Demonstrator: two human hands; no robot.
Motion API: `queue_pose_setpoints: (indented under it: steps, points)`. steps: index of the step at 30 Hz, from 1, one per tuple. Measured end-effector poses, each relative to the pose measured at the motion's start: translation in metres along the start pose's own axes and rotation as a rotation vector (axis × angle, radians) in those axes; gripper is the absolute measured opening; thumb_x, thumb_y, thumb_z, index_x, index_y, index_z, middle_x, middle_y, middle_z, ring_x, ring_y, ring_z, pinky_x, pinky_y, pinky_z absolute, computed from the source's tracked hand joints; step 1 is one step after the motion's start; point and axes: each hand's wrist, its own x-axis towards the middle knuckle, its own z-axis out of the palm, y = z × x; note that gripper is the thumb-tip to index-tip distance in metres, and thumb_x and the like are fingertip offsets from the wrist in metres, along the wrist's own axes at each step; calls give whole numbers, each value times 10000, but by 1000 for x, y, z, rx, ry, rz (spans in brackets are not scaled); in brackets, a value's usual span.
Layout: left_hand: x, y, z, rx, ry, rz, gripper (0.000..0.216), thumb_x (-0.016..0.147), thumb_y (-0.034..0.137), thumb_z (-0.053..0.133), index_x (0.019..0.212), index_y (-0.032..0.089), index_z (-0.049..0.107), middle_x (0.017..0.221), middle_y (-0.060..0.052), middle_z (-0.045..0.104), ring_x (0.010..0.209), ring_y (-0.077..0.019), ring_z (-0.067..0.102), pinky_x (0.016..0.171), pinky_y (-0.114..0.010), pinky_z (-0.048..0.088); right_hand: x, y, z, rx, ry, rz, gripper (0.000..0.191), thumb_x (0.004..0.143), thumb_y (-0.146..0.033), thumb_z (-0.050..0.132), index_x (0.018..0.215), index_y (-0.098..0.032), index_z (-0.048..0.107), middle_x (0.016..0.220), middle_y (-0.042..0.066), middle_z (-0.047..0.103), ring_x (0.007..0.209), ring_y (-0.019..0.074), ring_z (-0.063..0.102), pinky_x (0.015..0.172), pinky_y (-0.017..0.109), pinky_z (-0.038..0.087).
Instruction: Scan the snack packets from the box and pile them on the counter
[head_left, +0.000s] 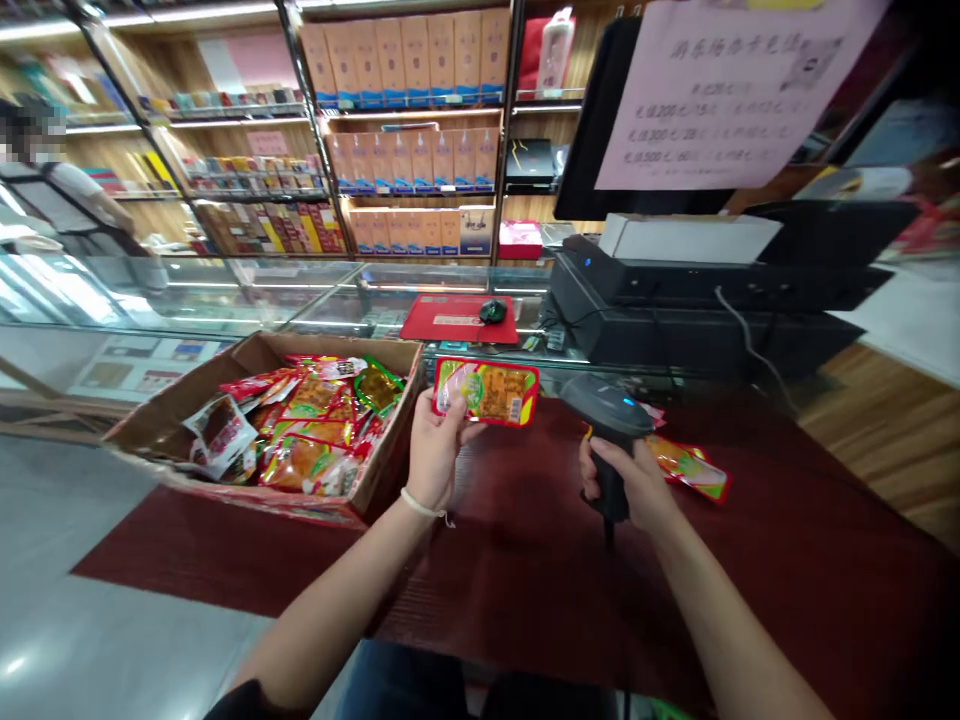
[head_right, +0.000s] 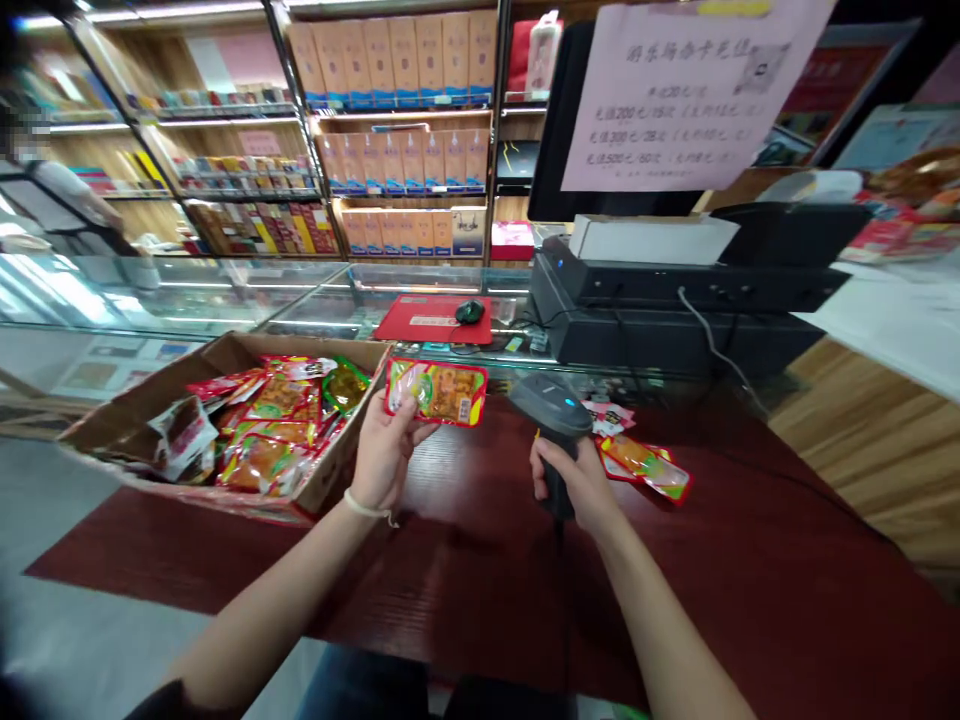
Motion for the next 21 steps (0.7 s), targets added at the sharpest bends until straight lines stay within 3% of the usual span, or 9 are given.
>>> queue_pose_setpoints:
  steps: [3, 6, 14, 21]
  points:
    - [12, -53, -16, 27, 42, -96, 447, 735, 377, 759, 1096, 178, 584, 1110, -65, 675, 926, -179, 682, 804, -340, 593, -5, 4, -14, -38, 8, 81, 304, 824, -432, 671, 744, -203, 488, 569, -51, 525, 384, 90, 481, 399, 229, 383]
    - [20, -79, -35, 51, 57, -158, 489, 722, 379, 770, 1136, 165, 621, 1114, -83, 689, 912, -184, 689, 813, -342, 589, -9, 7, -19, -135, -8, 159, 324, 807, -454, 683, 799, -208, 473, 574, -56, 541, 386, 85, 485, 397, 214, 376]
    - [27, -80, -49, 75, 122, -153, 470, 732, 386, 761, 1118, 158, 619, 1095, -89, 693, 861, -167, 696, 780, -325, 597, -13, 19, -10, -420, -126, 189, 447, 832, -440, 656, 1163, -210, 462, 585, -78, 535, 398, 100, 489, 377, 208, 400]
    - [28, -81, -52, 78, 139, -161, 426, 747, 387, 743, 1077, 151, 612, 1029, -67, 686, 807, -135, 683, 762, -307, 595, -16, 25, -5, -475, -131, 165, 491, 804, -372, 700, 1245, -235, 533, 592, -49, 587, 397, 119, 509, 362, 217, 420]
